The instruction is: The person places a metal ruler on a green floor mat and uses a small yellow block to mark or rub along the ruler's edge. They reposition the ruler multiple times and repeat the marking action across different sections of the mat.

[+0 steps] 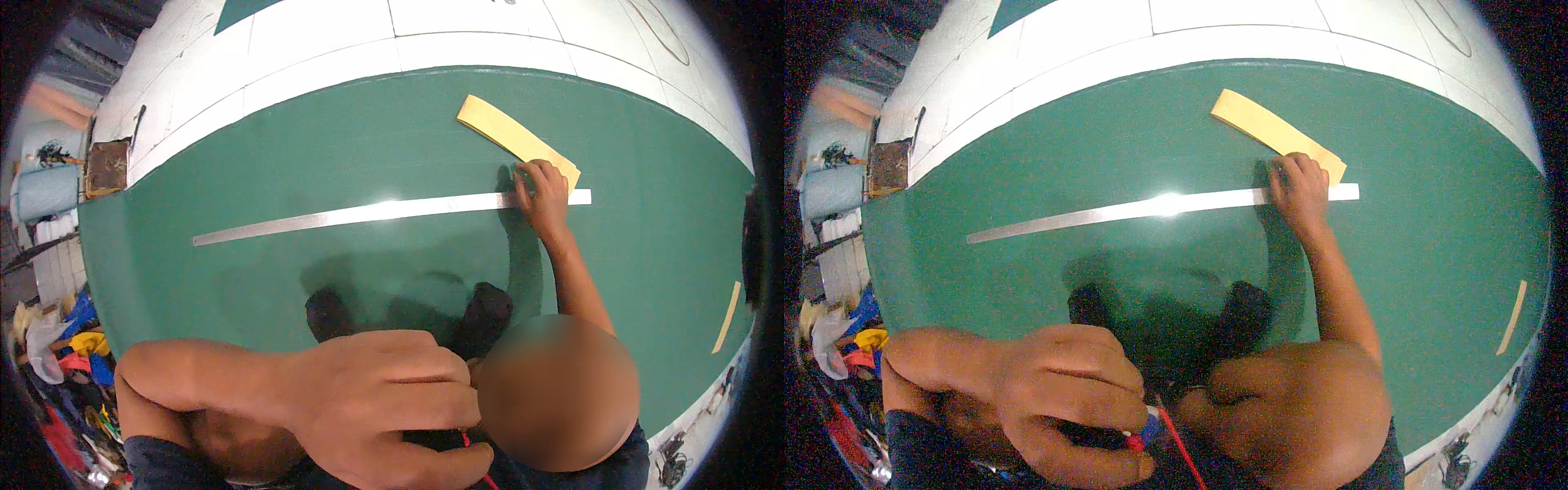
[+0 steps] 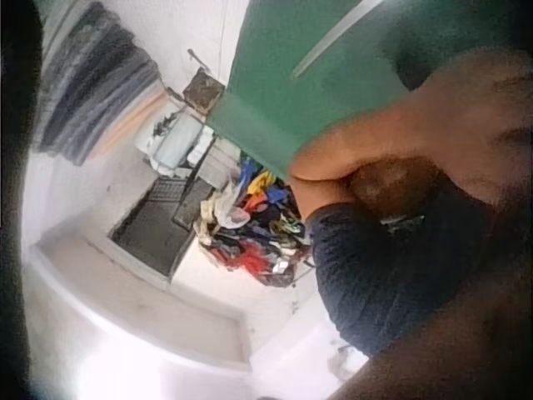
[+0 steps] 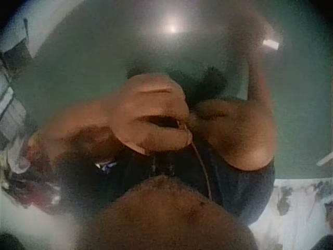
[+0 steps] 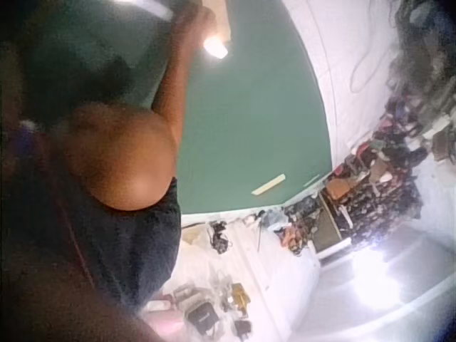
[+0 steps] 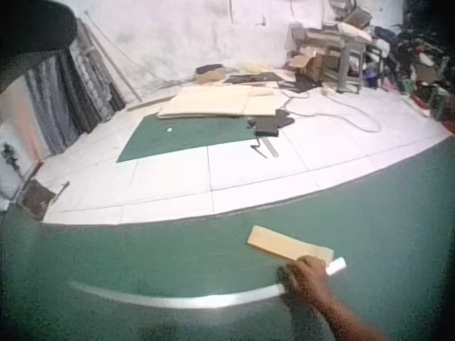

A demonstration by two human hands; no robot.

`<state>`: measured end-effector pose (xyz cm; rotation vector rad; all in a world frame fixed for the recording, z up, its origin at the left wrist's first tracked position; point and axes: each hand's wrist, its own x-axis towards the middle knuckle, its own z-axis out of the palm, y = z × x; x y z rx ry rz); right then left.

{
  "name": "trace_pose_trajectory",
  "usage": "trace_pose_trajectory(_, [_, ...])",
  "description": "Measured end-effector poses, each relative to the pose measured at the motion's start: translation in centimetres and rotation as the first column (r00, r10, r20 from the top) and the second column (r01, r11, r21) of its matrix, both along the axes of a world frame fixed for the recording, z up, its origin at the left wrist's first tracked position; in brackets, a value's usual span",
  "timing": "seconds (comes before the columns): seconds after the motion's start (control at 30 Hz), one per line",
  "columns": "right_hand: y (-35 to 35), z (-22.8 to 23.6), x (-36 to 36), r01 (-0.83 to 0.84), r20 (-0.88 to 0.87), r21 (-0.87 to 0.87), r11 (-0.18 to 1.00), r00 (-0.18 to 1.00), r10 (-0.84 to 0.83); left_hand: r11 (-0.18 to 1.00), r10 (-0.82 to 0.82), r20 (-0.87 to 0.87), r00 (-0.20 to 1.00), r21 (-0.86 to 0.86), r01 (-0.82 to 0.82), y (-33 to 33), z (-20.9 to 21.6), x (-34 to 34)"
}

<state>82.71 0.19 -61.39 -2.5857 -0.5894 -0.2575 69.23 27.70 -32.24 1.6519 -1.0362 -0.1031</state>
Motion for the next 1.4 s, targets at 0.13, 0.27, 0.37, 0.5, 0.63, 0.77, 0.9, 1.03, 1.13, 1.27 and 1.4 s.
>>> trace_pose_trajectory(0.13, [0.2,0.3,-1.1,-0.043,0.005,-0.045,0.998,0.999,0.043,0.999,0.011,0.07,0.997,0.031,-0.013,1.1,1.3,-1.5])
trace_pose_trajectory(0.27, [0.2,1.2,-2.4,-0.054,-0.047,-0.092,0.994,0.998,0.05,0.975,0.158,0.326,0.932,-0.202,-0.094,1.0,-0.5,-2.4])
trace_pose_trajectory(0.37, [-0.1,2.2,-4.0,-0.055,-0.079,-0.107,0.993,0.996,0.047,0.948,0.22,0.301,0.928,-0.29,-0.13,0.9,-0.5,-3.8])
trace_pose_trajectory(0.5, [-0.3,1.8,-5.2,-0.024,-0.057,-0.201,0.979,0.998,0.013,0.986,0.027,0.127,0.992,-0.166,-0.005,3.0,2.3,-4.7])
trace_pose_trajectory(0.63, [-0.3,3.2,-6.5,-0.039,-0.066,-0.214,0.976,0.998,0.025,0.98,-0.195,0.038,0.98,0.034,0.194,5.6,2.4,-5.0])
trace_pose_trajectory(0.77, [-0.7,3.3,-7.1,-0.014,-0.106,-0.241,0.97,0.994,-0.012,0.958,-0.218,-0.394,0.893,0.085,0.272,7.3,-2.0,-5.1])
trace_pose_trajectory(0.9, [-0.8,2.4,-7.4,-0.005,-0.091,-0.221,0.975,0.996,-0.016,0.931,-0.107,-0.332,0.937,0.297,0.212,7.8,-8.0,-6.4])
trace_pose_trajectory(1.03, [-0.5,2.3,-7.3,-0.032,-0.15,-0.227,0.973,0.989,-0.002,0.876,-0.199,-0.447,0.872,0.317,0.363,7.8,-11.3,-8.1])
trace_pose_trajectory(1.13, [0.3,2.3,-7.0,-0.037,-0.19,-0.251,0.967,0.982,-0.012,0.821,-0.241,-0.617,0.749,0.282,0.496,8.0,-11.8,-8.6])
trace_pose_trajectory(1.27, [1.0,2.2,-5.3,-0.055,-0.212,-0.16,0.986,0.977,0.02,0.733,-0.215,-0.642,0.736,0.393,0.556,9.3,-14.1,-8.9])
trace_pose_trajectory(1.4, [1.8,3.9,1.4,-0.079,-0.344,-0.368,0.926,0.937,-0.057,0.672,0.042,-0.74,0.672,0.519,0.529,14.5,-16.6,-7.4])
